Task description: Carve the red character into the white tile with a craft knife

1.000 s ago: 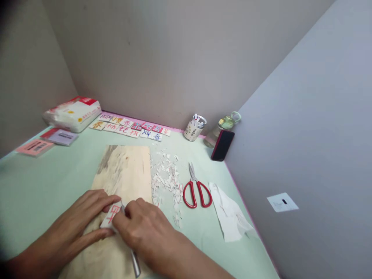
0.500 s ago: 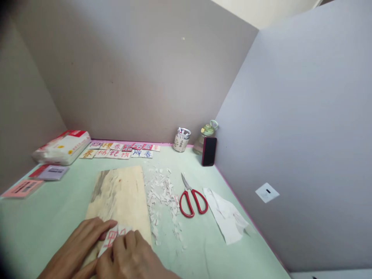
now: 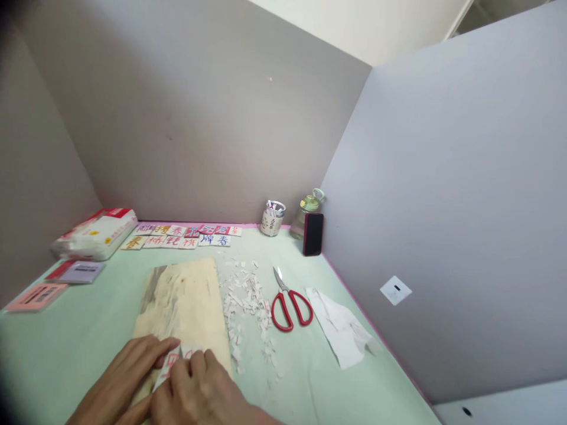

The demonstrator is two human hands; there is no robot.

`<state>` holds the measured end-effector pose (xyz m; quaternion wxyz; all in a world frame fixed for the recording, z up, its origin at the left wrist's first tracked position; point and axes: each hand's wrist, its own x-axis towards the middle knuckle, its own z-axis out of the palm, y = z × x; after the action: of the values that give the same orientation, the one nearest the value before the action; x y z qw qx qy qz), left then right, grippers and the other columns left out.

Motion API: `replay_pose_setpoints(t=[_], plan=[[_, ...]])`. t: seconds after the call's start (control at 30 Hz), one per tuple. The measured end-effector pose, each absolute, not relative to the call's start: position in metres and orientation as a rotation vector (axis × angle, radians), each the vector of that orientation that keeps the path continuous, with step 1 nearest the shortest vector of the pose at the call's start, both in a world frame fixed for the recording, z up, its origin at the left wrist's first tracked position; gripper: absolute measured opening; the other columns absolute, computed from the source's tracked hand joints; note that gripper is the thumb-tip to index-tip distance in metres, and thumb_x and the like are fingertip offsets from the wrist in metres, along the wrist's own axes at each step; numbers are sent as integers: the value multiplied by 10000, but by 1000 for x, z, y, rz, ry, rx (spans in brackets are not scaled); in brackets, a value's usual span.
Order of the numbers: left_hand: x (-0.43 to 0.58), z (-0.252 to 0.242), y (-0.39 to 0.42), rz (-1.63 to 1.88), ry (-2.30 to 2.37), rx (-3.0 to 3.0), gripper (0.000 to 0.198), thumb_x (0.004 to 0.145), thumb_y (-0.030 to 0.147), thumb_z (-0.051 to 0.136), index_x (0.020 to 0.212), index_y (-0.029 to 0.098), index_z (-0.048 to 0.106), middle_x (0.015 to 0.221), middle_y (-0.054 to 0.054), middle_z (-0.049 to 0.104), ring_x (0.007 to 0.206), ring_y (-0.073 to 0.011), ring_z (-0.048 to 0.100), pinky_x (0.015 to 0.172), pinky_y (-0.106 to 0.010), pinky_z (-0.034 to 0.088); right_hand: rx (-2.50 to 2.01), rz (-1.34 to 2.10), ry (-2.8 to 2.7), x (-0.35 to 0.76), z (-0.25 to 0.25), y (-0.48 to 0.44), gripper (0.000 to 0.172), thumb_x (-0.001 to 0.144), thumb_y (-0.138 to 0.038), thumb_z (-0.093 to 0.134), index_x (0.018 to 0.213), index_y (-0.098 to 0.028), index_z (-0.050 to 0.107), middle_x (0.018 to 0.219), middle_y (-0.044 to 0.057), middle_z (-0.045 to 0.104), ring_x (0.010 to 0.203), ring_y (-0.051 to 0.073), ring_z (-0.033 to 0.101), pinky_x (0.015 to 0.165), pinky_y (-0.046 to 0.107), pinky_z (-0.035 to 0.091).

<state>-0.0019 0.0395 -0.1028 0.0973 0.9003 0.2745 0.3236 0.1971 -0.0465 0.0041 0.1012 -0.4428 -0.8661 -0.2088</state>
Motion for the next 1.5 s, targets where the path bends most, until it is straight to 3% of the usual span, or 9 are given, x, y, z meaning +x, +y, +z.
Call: replay_pose_setpoints(t=[0.2, 0.37, 0.63, 0.77, 0.97, 1.23, 1.33, 1.5], plan=[[3, -92, 40, 978, 763, 2599, 534, 1012, 319, 565, 1528, 360, 436, 1350, -47, 668, 1264, -264, 624, 1031, -346, 579, -1259, -615, -2521, 205, 2, -46, 162, 952, -101, 497, 872, -154, 627, 686, 79, 617, 587, 231, 524, 494, 340, 430], [6, -85, 39, 941, 786, 2540, 509, 997, 374, 623, 1486, 377, 482, 1229, -44, 705, 1140, -266, 669, 964, -345, 604, -1274, -574, -2410, 217, 1, -40, 87, 942, -181, 616, 860, -190, 589, 687, 20, 587, 589, 189, 526, 521, 291, 398], [7, -73, 31, 906, 864, 2450, 458, 1018, 482, 582, 1459, 382, 507, 1239, -48, 672, 1190, -287, 614, 1010, -395, 560, -1380, 298, -2073, 245, 9, -34, 121, 906, -122, 652, 985, -207, 684, 848, 5, 677, 725, 143, 631, 629, 217, 445], [8, -62, 28, 839, 867, 2425, 458, 1011, 496, 595, 1447, 386, 508, 1244, -24, 679, 1197, -273, 617, 984, -358, 566, -1337, 523, -1877, 248, 12, -32, 127, 884, -107, 649, 936, -204, 712, 846, 10, 687, 726, 141, 627, 662, 221, 461], [5, -57, 27, 781, 881, 2417, 454, 1010, 499, 594, 1441, 376, 523, 1259, -29, 667, 1212, -281, 602, 1006, -380, 546, -1380, 558, -1730, 258, 18, -30, 160, 855, -81, 568, 901, -193, 672, 853, 16, 681, 744, 154, 624, 683, 244, 480], [0, -47, 35, 728, 809, 2432, 438, 1000, 465, 613, 1425, 366, 570, 1257, -40, 681, 1167, -273, 631, 958, -347, 565, -1453, 494, -1608, 277, 16, -34, 96, 948, -195, 562, 914, -196, 652, 883, 36, 672, 779, 177, 608, 711, 285, 472], [-4, -38, 38, 678, 798, 2450, 432, 1033, 398, 563, 1464, 371, 537, 1344, -30, 664, 1230, -259, 620, 1019, -341, 538, -1464, 482, -1596, 283, 13, -39, 128, 974, -215, 535, 941, -196, 657, 917, 57, 675, 819, 196, 619, 738, 313, 475], [4, -31, 27, 719, 840, 2449, 404, 1018, 454, 587, 1399, 319, 557, 1369, -64, 623, 1281, -282, 587, 1034, -377, 531, -1446, 530, -1616, 284, 12, -48, 157, 987, -178, 507, 970, -206, 660, 916, 47, 672, 810, 187, 618, 727, 305, 474]])
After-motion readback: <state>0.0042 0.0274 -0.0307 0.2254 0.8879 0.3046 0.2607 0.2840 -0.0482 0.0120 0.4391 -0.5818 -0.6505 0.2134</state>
